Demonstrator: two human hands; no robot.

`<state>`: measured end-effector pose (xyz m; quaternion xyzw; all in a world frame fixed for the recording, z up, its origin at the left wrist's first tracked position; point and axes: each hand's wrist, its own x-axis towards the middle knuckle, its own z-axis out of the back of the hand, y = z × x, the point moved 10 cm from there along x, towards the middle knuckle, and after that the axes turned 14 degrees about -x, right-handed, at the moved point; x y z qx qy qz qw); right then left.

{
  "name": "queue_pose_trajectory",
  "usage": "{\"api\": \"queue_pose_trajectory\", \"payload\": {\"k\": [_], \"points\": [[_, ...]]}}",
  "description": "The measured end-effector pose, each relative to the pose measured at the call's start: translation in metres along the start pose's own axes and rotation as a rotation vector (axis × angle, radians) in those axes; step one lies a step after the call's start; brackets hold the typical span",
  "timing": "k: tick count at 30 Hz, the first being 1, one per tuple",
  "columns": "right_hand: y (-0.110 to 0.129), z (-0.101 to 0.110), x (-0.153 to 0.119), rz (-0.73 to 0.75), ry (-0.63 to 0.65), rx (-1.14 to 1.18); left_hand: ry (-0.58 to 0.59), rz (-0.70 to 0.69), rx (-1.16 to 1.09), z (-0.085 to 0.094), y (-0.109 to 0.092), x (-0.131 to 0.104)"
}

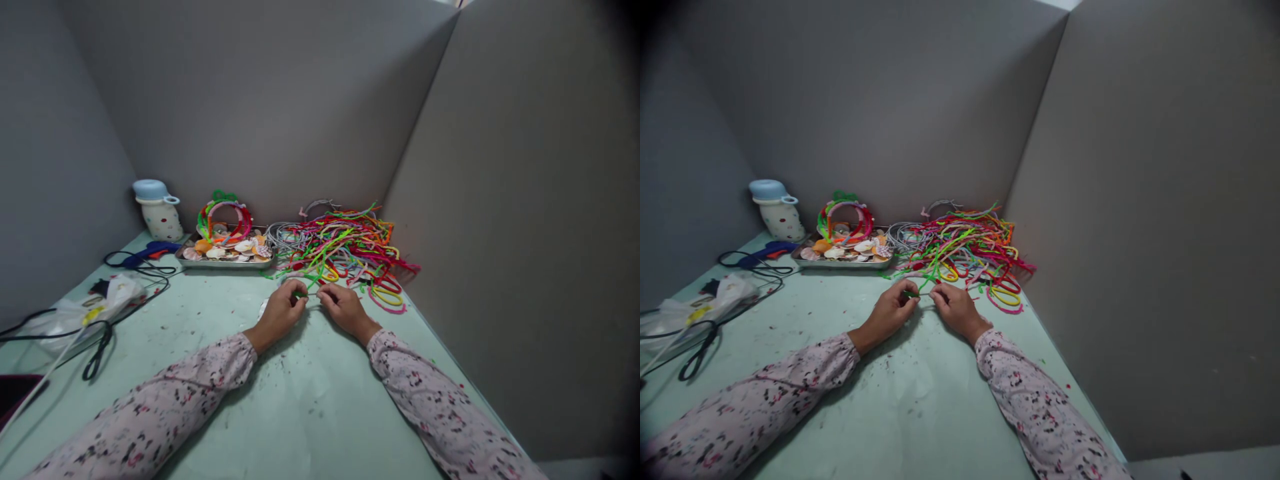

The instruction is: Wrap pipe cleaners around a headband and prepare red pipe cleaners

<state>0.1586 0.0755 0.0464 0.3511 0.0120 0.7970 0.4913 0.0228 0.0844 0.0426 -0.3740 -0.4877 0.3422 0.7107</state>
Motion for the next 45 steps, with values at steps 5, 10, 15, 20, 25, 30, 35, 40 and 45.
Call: {"api": "queue_pose_trajectory", "payload": {"k": [5,10,15,20,25,30,35,40,45], "points": [[0.001,0.001,0.000,0.003,0.000,-0.010,-0.003,-0.078,-0.002,0.000,-0.005,0.000],[0.001,0.000,0.000,0.006,-0.001,-0.001,-0.002,-0.111,0.015,0.001,-0.009,0.000],[0.000,0.000,0.000,0.003,0.000,-0.003,-0.004,-0.105,-0.010,0.002,-0.010,0.000],[0.000,0.001,0.001,-0.003,-0.003,-0.002,-0.013,-0.114,-0.026,0.003,-0.012,0.000],[0.000,0.001,0.001,-0.006,0.000,0.005,-0.036,-0.106,-0.010,0.005,-0.012,0.000],[0.000,0.001,0.001,-0.002,-0.008,-0.003,-0.043,-0.097,0.022,0.006,-0.009,0.001],[0.001,0.001,0.001,0.006,-0.005,-0.003,-0.041,-0.077,0.059,0.006,-0.009,0.000],[0.000,0.000,0.001,0.003,-0.007,-0.005,-0.053,-0.061,0.043,0.007,-0.009,0.001],[0.000,0.000,0.000,0.004,-0.004,-0.001,-0.054,-0.044,0.069,0.007,-0.008,0.002]]}}
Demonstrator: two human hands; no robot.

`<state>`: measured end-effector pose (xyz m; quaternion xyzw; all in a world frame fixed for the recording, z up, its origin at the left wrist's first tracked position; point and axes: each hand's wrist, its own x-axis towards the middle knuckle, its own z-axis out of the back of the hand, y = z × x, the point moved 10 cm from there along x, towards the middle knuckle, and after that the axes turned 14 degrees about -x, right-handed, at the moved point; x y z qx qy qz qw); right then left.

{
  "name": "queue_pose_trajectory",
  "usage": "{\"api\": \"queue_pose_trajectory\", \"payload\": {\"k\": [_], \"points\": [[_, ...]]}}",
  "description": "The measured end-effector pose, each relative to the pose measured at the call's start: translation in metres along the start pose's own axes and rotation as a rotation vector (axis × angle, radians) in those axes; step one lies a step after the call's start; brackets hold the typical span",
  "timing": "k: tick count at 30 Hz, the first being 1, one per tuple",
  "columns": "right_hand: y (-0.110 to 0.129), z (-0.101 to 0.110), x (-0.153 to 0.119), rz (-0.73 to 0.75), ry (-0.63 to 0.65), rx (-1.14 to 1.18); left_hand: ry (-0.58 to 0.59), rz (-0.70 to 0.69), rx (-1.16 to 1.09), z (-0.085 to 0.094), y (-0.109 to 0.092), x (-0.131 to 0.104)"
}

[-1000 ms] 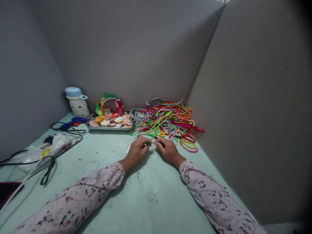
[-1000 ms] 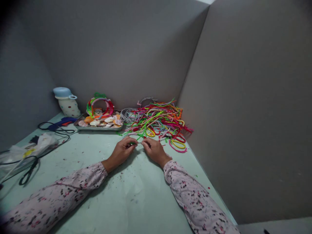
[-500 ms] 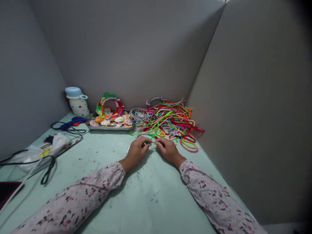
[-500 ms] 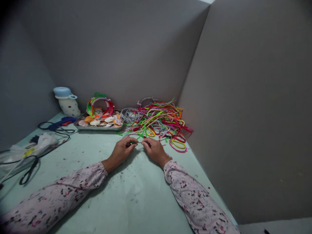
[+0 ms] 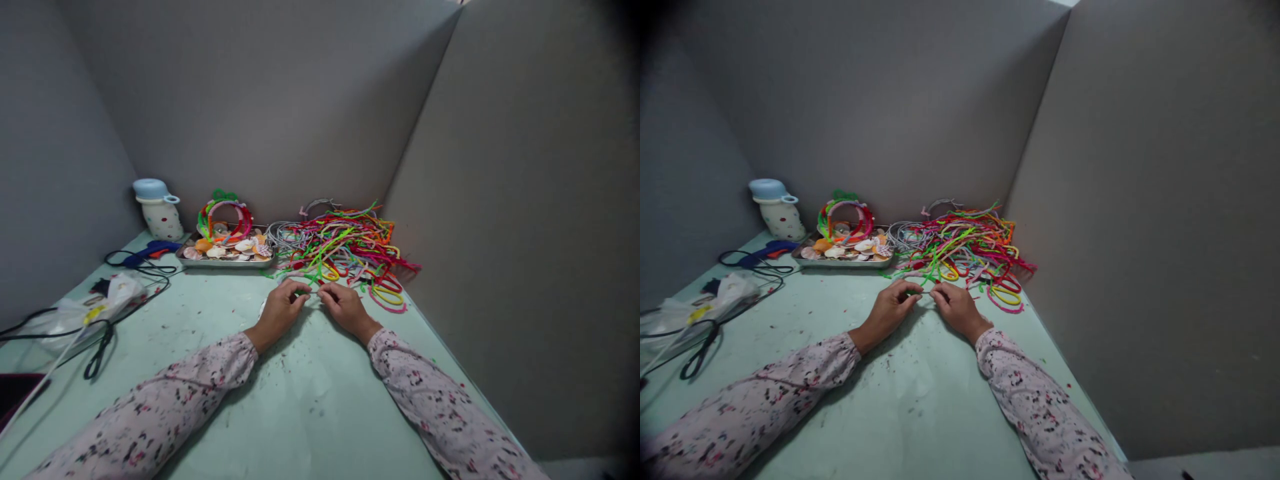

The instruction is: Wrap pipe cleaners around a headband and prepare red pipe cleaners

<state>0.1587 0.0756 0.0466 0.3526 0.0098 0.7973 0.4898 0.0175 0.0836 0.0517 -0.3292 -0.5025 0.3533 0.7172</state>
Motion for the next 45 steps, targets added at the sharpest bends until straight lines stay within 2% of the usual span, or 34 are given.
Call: {"api": "queue_pose_trajectory", "payload": {"k": [18,29,45], "points": [[0.001,0.001,0.001,0.001,-0.002,-0.011,-0.025,0.028,-0.109,0.000,0.011,-0.002],[0.001,0.001,0.000,0.000,-0.003,-0.014,-0.033,0.040,-0.023,0.003,0.007,-0.001],[0.000,0.000,0.000,0.012,-0.012,-0.026,-0.020,0.117,-0.037,0.001,0.018,-0.002]]}}
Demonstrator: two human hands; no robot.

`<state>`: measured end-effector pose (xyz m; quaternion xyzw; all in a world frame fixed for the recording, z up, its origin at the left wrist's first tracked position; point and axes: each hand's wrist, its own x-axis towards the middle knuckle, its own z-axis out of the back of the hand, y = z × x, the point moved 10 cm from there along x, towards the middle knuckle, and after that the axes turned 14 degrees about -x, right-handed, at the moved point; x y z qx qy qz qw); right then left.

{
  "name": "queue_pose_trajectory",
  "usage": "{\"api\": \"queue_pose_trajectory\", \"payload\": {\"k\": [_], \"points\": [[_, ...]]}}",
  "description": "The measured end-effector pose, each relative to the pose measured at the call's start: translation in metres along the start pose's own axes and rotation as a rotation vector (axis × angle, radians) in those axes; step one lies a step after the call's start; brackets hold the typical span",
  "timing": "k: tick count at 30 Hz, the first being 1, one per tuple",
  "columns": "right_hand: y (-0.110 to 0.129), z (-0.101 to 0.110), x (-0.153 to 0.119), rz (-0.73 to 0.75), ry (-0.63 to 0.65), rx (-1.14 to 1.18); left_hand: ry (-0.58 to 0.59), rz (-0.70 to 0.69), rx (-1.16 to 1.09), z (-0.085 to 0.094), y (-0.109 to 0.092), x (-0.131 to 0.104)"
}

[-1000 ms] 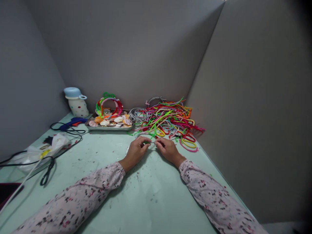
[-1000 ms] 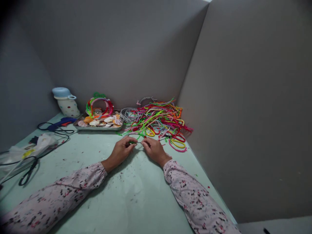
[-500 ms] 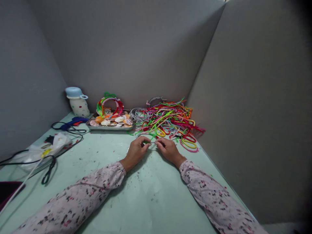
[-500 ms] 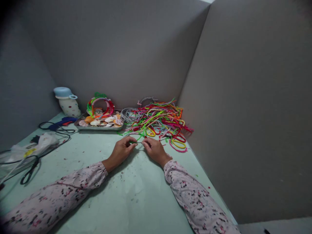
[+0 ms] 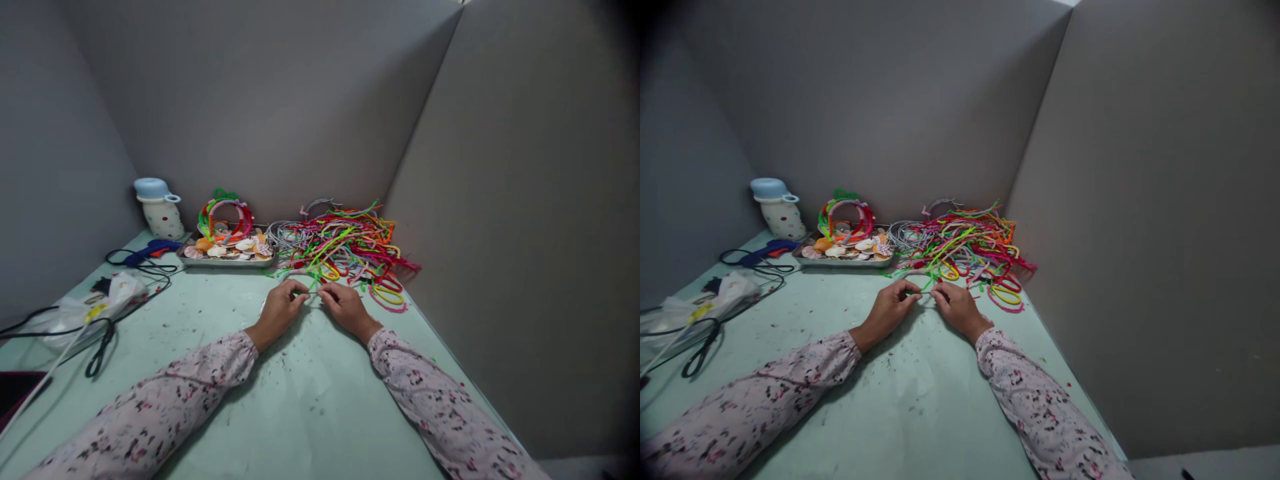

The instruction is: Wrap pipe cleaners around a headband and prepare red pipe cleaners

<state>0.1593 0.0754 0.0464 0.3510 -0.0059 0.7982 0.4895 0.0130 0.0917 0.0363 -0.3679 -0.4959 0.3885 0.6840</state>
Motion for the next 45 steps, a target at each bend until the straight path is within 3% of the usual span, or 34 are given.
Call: {"api": "queue_pose_trajectory", "payload": {"k": [45], "points": [[0.0018,0.0035,0.0002,0.024,-0.043,-0.013,0.049,0.014,0.023,-0.0049,-0.0054,-0.0014]]}}
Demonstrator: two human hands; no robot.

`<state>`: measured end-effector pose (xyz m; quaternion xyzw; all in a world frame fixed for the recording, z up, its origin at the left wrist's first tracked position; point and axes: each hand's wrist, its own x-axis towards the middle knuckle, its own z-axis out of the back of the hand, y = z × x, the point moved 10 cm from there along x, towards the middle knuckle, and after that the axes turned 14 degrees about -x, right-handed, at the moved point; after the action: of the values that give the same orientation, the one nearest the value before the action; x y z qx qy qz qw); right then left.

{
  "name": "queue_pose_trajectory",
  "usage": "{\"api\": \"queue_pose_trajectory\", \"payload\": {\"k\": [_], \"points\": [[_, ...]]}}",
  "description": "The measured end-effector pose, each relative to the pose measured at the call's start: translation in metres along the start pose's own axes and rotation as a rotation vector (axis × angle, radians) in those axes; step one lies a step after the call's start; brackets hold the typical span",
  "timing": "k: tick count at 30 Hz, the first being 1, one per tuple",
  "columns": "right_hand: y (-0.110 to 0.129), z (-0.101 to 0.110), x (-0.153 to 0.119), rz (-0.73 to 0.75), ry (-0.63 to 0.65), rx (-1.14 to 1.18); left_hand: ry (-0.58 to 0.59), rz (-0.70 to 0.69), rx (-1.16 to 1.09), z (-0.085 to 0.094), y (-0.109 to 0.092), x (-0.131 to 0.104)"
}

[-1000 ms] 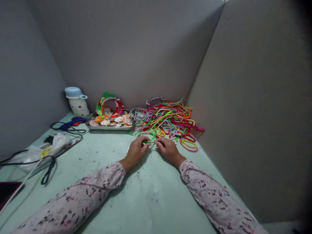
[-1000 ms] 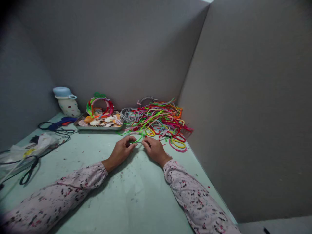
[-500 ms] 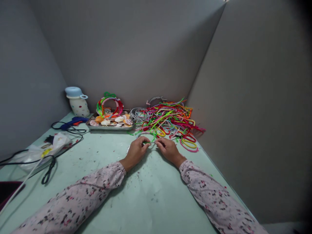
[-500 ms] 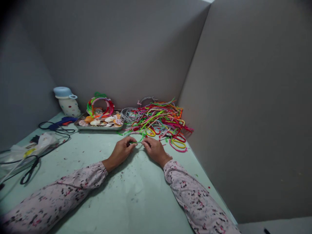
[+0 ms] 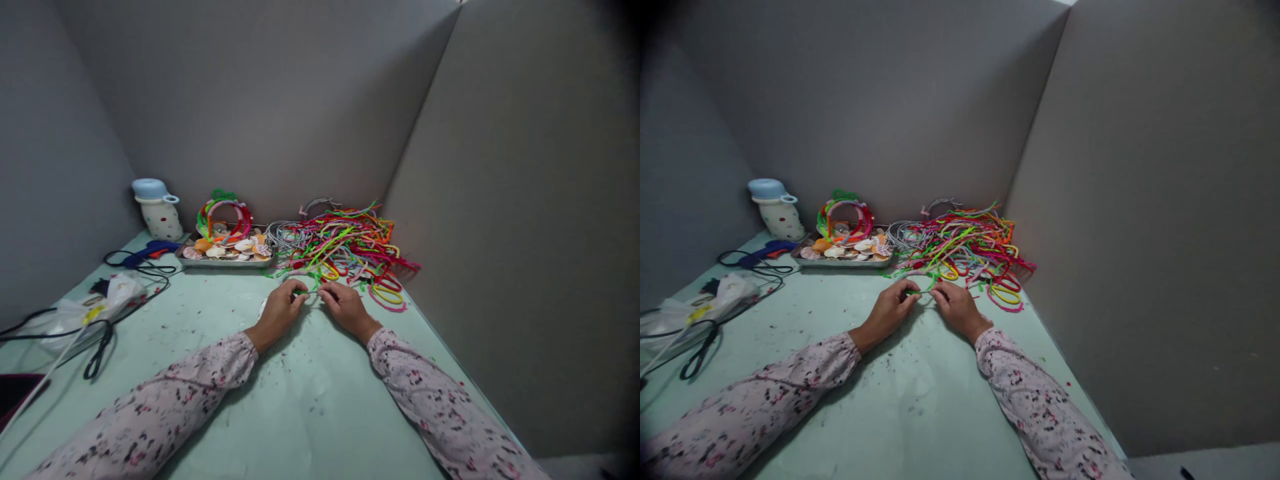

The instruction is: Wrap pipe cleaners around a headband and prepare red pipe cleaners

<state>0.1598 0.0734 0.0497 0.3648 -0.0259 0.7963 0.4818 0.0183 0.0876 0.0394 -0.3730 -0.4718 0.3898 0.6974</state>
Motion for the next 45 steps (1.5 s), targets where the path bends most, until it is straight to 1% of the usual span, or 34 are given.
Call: {"api": "queue_pose_trajectory", "payload": {"k": [6,12,21,28,32,45], "points": [[0.0004,0.0011,0.0008,-0.010,-0.004,-0.012,0.041,0.037,0.029,-0.0027,-0.0014,-0.0008],[0.0006,-0.0015,0.0002,-0.004,0.019,-0.017,0.055,0.063,0.063,-0.0041,0.0005,-0.0009],[0.0026,-0.0024,0.0001,0.012,0.026,-0.006,0.066,0.006,0.118,-0.0061,-0.0034,-0.0013],[-0.0004,-0.0001,0.0006,-0.010,0.007,-0.011,0.063,0.010,0.088,-0.0056,-0.0048,-0.0017],[-0.0009,-0.0005,0.0006,-0.013,0.009,-0.021,0.084,0.002,0.108,-0.0071,-0.0059,-0.0021],[0.0036,-0.0021,0.0005,0.020,0.027,-0.023,0.104,0.013,0.175,-0.0097,-0.0005,-0.0017]]}}
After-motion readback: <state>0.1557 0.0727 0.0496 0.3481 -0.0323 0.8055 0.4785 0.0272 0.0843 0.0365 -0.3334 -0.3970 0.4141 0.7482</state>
